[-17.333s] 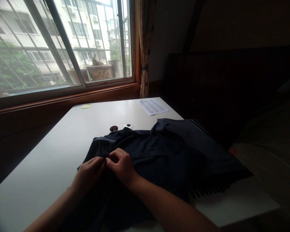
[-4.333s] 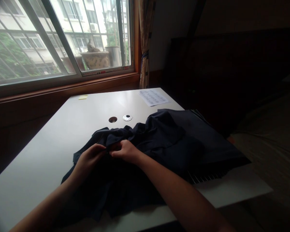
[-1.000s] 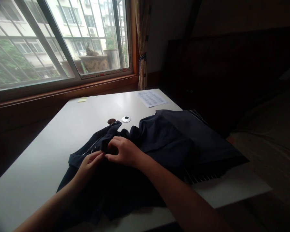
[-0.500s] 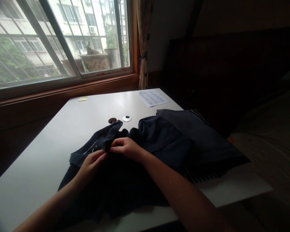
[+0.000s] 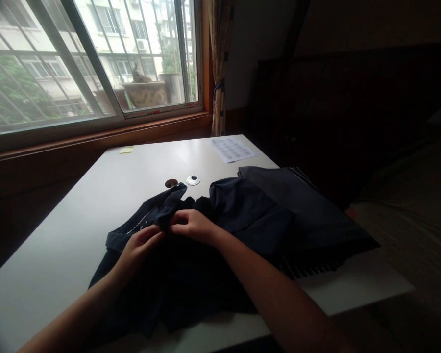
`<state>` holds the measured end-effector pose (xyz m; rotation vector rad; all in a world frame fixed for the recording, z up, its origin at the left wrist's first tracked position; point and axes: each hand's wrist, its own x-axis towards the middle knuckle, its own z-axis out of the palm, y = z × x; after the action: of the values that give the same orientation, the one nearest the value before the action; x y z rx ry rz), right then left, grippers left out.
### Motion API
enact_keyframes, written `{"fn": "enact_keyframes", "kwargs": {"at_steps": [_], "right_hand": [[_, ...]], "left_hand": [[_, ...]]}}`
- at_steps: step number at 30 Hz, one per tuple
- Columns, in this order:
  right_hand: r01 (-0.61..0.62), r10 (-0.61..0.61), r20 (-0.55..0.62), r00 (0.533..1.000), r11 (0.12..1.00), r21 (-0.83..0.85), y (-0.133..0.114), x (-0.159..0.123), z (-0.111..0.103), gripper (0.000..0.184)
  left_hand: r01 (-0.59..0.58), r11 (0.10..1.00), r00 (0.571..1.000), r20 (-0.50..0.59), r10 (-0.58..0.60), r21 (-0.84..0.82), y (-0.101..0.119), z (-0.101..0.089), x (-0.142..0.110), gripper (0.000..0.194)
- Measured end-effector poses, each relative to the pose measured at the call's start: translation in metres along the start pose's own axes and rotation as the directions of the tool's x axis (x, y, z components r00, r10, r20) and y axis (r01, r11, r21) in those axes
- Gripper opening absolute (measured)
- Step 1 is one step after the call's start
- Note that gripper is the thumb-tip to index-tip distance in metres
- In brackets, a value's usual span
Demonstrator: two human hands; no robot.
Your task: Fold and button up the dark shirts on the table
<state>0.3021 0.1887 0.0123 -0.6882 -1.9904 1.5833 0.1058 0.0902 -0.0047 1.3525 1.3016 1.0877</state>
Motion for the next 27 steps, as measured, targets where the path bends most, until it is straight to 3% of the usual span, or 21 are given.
{"fn": "enact_keyframes", "kwargs": {"at_steps": [8, 12, 21, 27], "right_hand": [[0.049, -0.045, 0.027, 0.999, 0.988, -0.145, -0.0042, -0.0042, -0.0013, 0.026], [0.019, -0.016, 0.021, 1.000, 0.986, -0.166, -0.0011, -0.0036, -0.0003, 0.021], [-0.013, 0.013, 0.000, 1.000, 0.989, -0.148, 0.0014, -0.0035, -0.0002, 0.016], [-0.084, 0.087, 0.028, 0.996, 0.993, -0.087, -0.0004, -0.0029, -0.0027, 0.020]], "left_hand": [[-0.009, 0.999, 1.000, -0.006, 0.010, 0.039, -0.0014, -0.0005, -0.0003, 0.033], [-0.029, 0.996, 0.999, 0.018, 0.028, 0.088, 0.0005, 0.0006, 0.0000, 0.032], [-0.078, 0.982, 0.996, 0.046, 0.071, 0.169, 0.0013, 0.0022, 0.0025, 0.030], [-0.116, 0.975, 0.992, -0.020, 0.122, 0.191, -0.0040, -0.0022, 0.0032, 0.023]]}}
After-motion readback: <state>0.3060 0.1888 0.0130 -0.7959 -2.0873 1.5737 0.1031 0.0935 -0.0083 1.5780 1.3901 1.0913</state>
